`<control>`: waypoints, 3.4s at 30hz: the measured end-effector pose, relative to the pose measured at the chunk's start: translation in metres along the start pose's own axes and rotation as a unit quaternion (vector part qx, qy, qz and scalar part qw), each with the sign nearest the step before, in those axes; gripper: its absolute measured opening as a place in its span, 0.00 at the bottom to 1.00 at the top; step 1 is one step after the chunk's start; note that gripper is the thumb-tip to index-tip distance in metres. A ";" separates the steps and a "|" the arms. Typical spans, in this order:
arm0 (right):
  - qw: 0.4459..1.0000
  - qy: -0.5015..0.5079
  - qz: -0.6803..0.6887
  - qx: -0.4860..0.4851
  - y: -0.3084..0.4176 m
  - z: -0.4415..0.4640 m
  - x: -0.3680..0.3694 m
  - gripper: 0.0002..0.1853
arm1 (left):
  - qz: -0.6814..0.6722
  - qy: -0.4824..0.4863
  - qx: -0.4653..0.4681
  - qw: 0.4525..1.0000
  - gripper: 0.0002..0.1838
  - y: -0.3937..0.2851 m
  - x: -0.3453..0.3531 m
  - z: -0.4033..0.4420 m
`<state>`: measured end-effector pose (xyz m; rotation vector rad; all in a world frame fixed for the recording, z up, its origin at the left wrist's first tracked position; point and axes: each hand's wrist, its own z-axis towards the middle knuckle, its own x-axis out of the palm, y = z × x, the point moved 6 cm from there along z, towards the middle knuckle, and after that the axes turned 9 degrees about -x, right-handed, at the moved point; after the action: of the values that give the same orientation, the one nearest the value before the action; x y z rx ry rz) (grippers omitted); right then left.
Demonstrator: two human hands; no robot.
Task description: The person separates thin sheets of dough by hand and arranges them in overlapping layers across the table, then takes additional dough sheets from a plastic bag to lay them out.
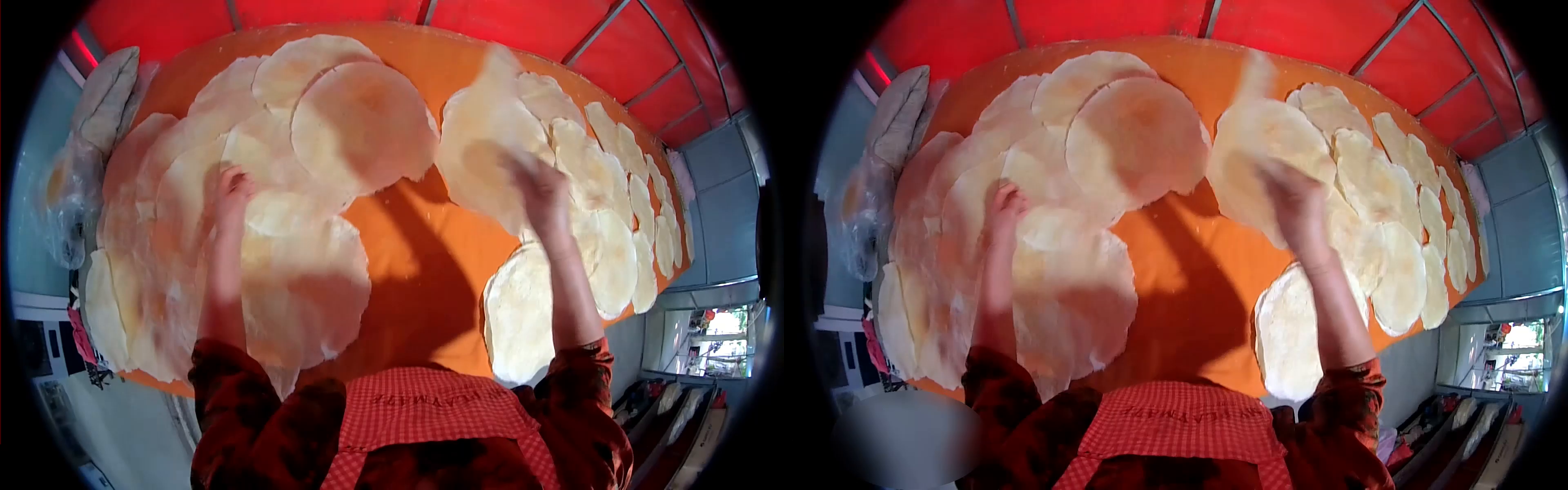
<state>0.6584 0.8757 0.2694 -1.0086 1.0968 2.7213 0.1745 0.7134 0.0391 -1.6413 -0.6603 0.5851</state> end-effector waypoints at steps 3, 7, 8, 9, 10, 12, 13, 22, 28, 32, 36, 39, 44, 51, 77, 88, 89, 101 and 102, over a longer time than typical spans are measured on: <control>0.976 0.131 -0.109 -0.136 0.078 -0.031 0.079 0.16 | -0.022 -0.063 -0.001 0.998 0.12 0.005 -0.064 -0.063; 0.966 0.194 -0.113 -0.126 0.088 -0.116 0.202 0.10 | -0.052 -0.114 0.036 0.991 0.12 0.041 -0.130 -0.131; 0.930 0.218 -0.261 -0.140 0.081 -0.149 0.235 0.13 | -0.057 -0.137 0.026 0.989 0.12 0.050 -0.135 -0.148; 0.870 0.240 -0.401 -0.157 0.073 -0.182 0.267 0.17 | -0.037 -0.079 0.047 0.995 0.11 0.054 -0.136 -0.162; 0.925 0.180 -0.299 -0.148 0.075 -0.198 0.259 0.21 | -0.040 -0.057 0.065 0.995 0.11 0.064 -0.138 -0.182; 0.950 0.216 -0.195 -0.114 0.087 -0.206 0.222 0.25 | -0.038 -0.027 0.064 0.997 0.11 0.065 -0.118 -0.198; 0.957 0.234 -0.131 -0.106 0.096 -0.210 0.203 0.27 | -0.032 -0.021 0.046 0.998 0.10 0.055 -0.093 -0.226; 0.923 0.122 -0.315 0.186 -0.013 -0.343 0.011 0.30 | -0.124 0.337 -0.230 0.905 0.12 0.078 0.180 -0.389; 0.931 0.126 -0.284 0.191 -0.027 -0.350 0.000 0.21 | -0.100 0.296 -0.280 0.908 0.17 0.092 0.305 -0.430; 0.954 0.105 -0.201 0.197 -0.039 -0.347 -0.024 0.17 | -0.046 0.245 -0.295 0.922 0.18 0.110 0.351 -0.444; 0.967 0.112 -0.098 0.207 -0.053 -0.346 -0.039 0.07 | -0.034 0.228 -0.341 0.911 0.18 0.114 0.380 -0.455; 0.979 0.022 -0.047 0.195 -0.067 -0.344 -0.064 0.03 | 0.026 0.183 -0.241 0.953 0.19 0.110 0.398 -0.460; 0.931 -0.107 0.218 0.273 -0.055 -0.325 -0.151 0.02 | -0.030 0.152 -0.008 0.988 0.12 0.048 0.393 -0.436; 0.855 -0.158 0.403 0.285 -0.068 -0.312 -0.208 0.05 | -0.075 0.081 -0.072 0.991 0.17 -0.027 0.182 -0.399; 0.957 0.271 0.101 -0.024 0.086 -0.203 0.142 0.24 | 0.342 -0.280 0.132 0.887 0.27 0.038 0.018 -0.407; 0.980 0.152 -0.109 0.073 -0.171 -0.114 0.041 0.13 | 0.269 -0.266 0.048 0.925 0.18 -0.018 0.149 -0.418; 0.976 0.113 -0.179 0.044 -0.202 -0.100 0.036 0.15 | 0.192 -0.245 0.055 0.949 0.18 0.010 0.163 -0.407; 0.962 0.187 -0.199 -0.002 -0.271 -0.018 0.051 0.16 | 0.061 0.041 0.033 0.997 0.14 0.031 0.385 -0.272; 0.965 0.198 -0.173 0.013 -0.277 -0.009 0.047 0.14 | -0.016 0.086 -0.003 0.996 0.13 0.039 0.395 -0.244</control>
<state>0.6995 1.0678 0.0689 -1.6147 0.8852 2.2803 0.6287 0.8152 0.0333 -1.6619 -0.5611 0.4133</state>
